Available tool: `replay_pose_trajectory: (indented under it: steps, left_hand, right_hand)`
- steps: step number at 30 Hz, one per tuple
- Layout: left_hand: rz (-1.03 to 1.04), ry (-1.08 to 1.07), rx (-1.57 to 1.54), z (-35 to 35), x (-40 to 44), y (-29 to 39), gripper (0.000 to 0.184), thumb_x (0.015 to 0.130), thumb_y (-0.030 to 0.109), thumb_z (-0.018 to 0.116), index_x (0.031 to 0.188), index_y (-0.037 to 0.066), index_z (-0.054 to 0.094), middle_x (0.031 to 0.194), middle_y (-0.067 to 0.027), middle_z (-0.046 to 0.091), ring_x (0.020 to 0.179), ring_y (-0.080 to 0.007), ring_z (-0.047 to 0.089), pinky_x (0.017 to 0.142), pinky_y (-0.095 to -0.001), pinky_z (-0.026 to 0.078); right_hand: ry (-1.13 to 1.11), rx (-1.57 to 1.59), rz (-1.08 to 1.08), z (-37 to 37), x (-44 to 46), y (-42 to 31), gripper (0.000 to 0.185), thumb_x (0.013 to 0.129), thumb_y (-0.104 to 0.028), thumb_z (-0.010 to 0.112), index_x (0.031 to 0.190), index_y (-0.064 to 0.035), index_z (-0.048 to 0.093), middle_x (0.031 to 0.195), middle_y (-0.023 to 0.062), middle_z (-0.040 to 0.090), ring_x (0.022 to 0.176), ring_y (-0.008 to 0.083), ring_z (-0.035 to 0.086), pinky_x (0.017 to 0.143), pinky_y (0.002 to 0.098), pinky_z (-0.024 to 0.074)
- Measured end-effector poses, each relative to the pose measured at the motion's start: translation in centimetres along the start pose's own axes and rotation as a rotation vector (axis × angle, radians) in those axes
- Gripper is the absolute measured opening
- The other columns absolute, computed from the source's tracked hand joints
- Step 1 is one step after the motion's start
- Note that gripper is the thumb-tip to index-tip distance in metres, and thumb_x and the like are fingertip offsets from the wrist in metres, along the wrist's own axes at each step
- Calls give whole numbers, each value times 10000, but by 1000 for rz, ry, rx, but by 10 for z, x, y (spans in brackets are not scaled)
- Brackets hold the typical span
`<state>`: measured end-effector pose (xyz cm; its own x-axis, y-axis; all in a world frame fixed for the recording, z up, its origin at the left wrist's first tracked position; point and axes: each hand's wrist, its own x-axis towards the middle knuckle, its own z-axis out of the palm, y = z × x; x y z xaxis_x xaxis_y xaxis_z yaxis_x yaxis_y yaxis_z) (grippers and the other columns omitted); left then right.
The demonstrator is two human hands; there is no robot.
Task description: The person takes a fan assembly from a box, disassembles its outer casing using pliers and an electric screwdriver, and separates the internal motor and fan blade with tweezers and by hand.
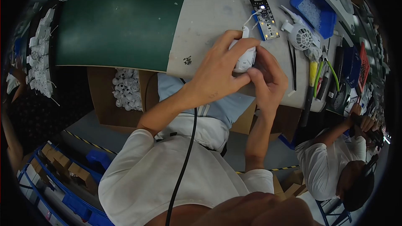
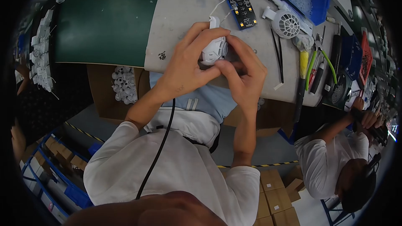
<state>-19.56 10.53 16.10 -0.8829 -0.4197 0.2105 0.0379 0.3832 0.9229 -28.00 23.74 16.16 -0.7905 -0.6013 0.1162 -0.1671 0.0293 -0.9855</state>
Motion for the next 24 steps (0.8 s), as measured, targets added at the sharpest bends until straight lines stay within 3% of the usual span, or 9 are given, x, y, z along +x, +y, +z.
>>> replay_pose_trajectory:
  steps: [3,5,15,24]
  left_hand:
    - [30,39,8,2,2,-1,555,697,88,737,1228,75,577,1161,-150,528,1016,-332,583,849,-375,496]
    - [45,44,3,3,2,-1,551,718,93,728,1238,65,546,1185,-164,495,1060,-347,556,893,-397,474]
    - [90,-3,-19,2,-1,-2,575,746,84,739,1271,68,504,1196,-181,448,1047,-370,540,887,-409,472]
    - [73,-19,-35,3,-1,-4,521,786,166,757,1239,91,509,1175,-194,423,1028,-402,542,842,-449,487]
  right_hand:
    - [-11,20,72,-4,1,-1,343,858,14,655,1200,43,648,1144,171,683,1038,176,643,865,284,512]
    - [-20,-47,18,-6,1,6,344,862,6,653,1204,43,644,1138,171,684,1029,174,645,854,281,514]
    - [24,-291,-195,-1,-3,8,347,862,-16,651,1205,38,642,1063,167,705,876,156,677,736,262,532]
    - [26,-304,-173,0,-3,4,322,869,-11,630,1188,32,649,985,151,719,811,125,668,700,244,526]
